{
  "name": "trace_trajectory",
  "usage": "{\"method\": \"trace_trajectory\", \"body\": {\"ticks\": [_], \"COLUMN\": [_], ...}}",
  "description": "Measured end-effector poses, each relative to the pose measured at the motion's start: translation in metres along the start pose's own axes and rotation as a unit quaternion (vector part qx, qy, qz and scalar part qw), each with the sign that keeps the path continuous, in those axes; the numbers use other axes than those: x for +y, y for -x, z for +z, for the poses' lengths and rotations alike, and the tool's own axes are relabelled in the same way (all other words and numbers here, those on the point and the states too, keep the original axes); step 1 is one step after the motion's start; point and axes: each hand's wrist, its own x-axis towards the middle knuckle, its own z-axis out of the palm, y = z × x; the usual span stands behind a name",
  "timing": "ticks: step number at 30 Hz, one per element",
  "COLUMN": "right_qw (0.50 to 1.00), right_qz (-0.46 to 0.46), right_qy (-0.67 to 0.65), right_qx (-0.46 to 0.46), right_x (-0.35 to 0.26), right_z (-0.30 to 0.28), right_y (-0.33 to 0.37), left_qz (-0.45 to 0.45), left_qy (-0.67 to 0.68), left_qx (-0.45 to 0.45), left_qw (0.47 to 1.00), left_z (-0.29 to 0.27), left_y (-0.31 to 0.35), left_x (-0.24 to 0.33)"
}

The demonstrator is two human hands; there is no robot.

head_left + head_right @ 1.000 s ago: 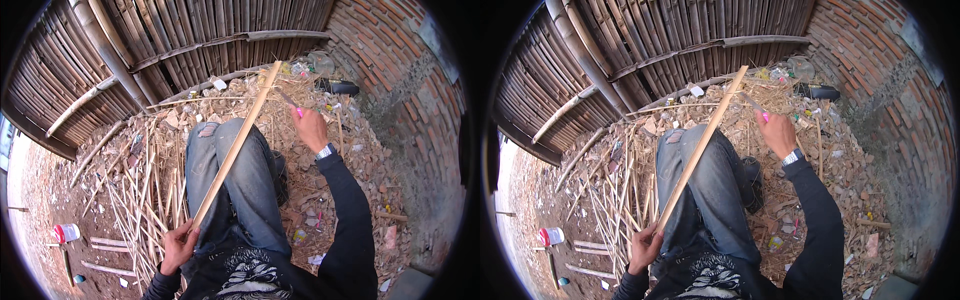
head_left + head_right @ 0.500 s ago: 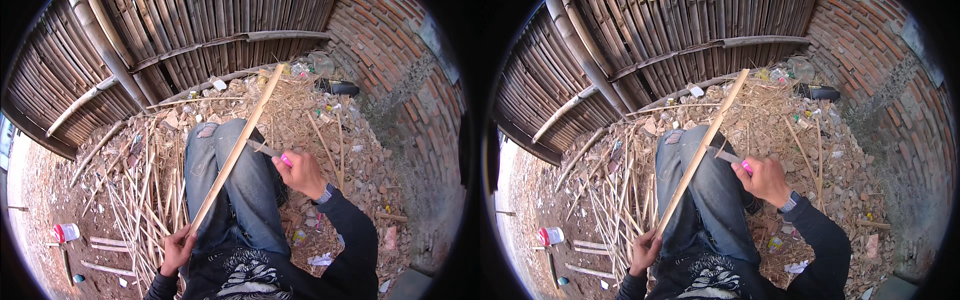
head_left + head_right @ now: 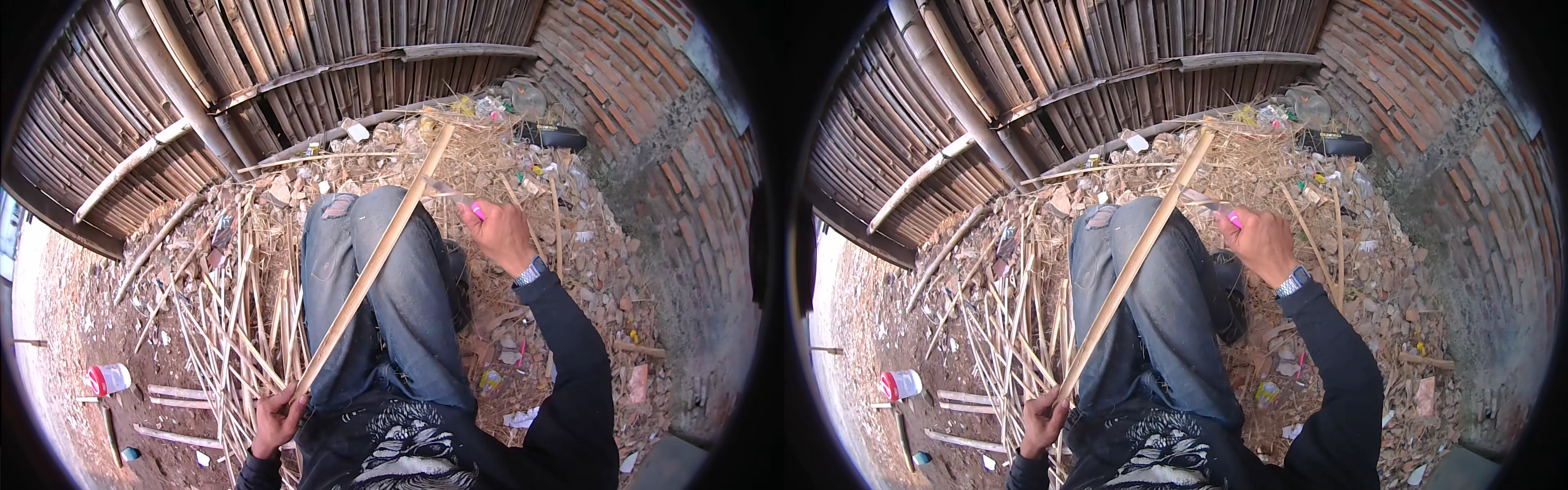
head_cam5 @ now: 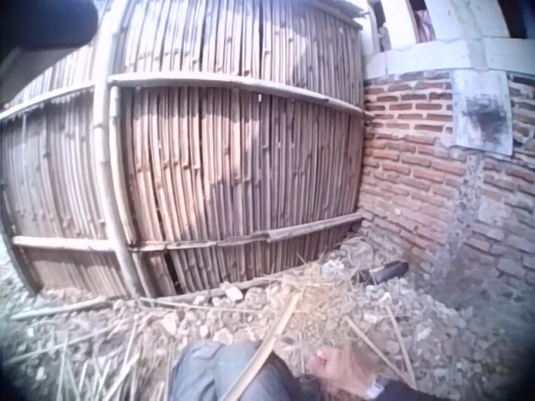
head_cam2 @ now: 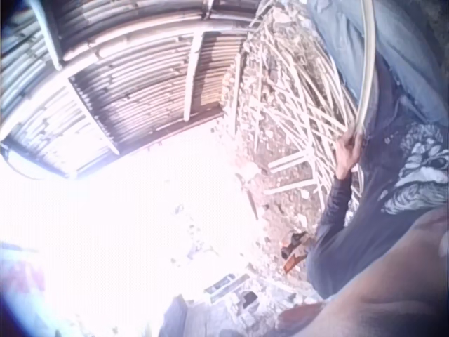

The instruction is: The person strips layers from a length of bamboo using a knife, holding the bamboo across their lap and pulling the blade along the surface.

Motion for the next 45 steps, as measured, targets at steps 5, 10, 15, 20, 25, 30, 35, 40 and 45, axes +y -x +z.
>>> {"method": "trace_trajectory", "body": {"ticks": [5, 10, 15, 20, 25, 30, 35, 40, 45], "right_qw": [0.993, 0.99, 0.993, 0.94, 0.973, 0.995, 0.988, 0.984, 0.987], "right_qz": [0.051, 0.031, -0.108, 0.226, 0.135, 0.005, -0.095, -0.177, -0.089], "right_qy": [0.045, 0.077, 0.043, 0.219, 0.129, -0.004, -0.116, -0.022, 0.098], "right_qx": [0.096, 0.117, 0.026, 0.134, 0.133, 0.099, 0.045, -0.014, 0.09], "right_x": [0.047, 0.052, -0.001, 0.179, 0.118, 0.023, -0.015, -0.019, 0.032], "right_z": [0.008, -0.009, 0.01, -0.032, -0.058, -0.048, -0.029, -0.002, -0.018], "right_y": [-0.027, -0.043, -0.01, -0.071, -0.069, -0.037, 0.023, 0.048, -0.003], "left_qz": [-0.037, -0.053, -0.039, -0.089, -0.151, -0.119, -0.1, -0.1, -0.063], "left_qy": [0.013, 0.108, -0.003, 0.091, 0.159, 0.162, 0.14, 0.136, 0.13], "left_qx": [-0.018, -0.023, -0.034, -0.065, -0.074, -0.047, -0.047, -0.047, -0.022], "left_qw": [0.999, 0.992, 0.999, 0.99, 0.973, 0.979, 0.984, 0.985, 0.989], "left_z": [-0.016, -0.027, -0.03, -0.035, -0.03, -0.027, -0.025, -0.025, -0.026], "left_y": [-0.007, -0.022, -0.021, -0.002, 0.022, 0.011, 0.009, 0.009, 0.009], "left_x": [-0.004, 0.0, 0.003, -0.015, -0.035, -0.035, -0.034, -0.037, -0.031]}}
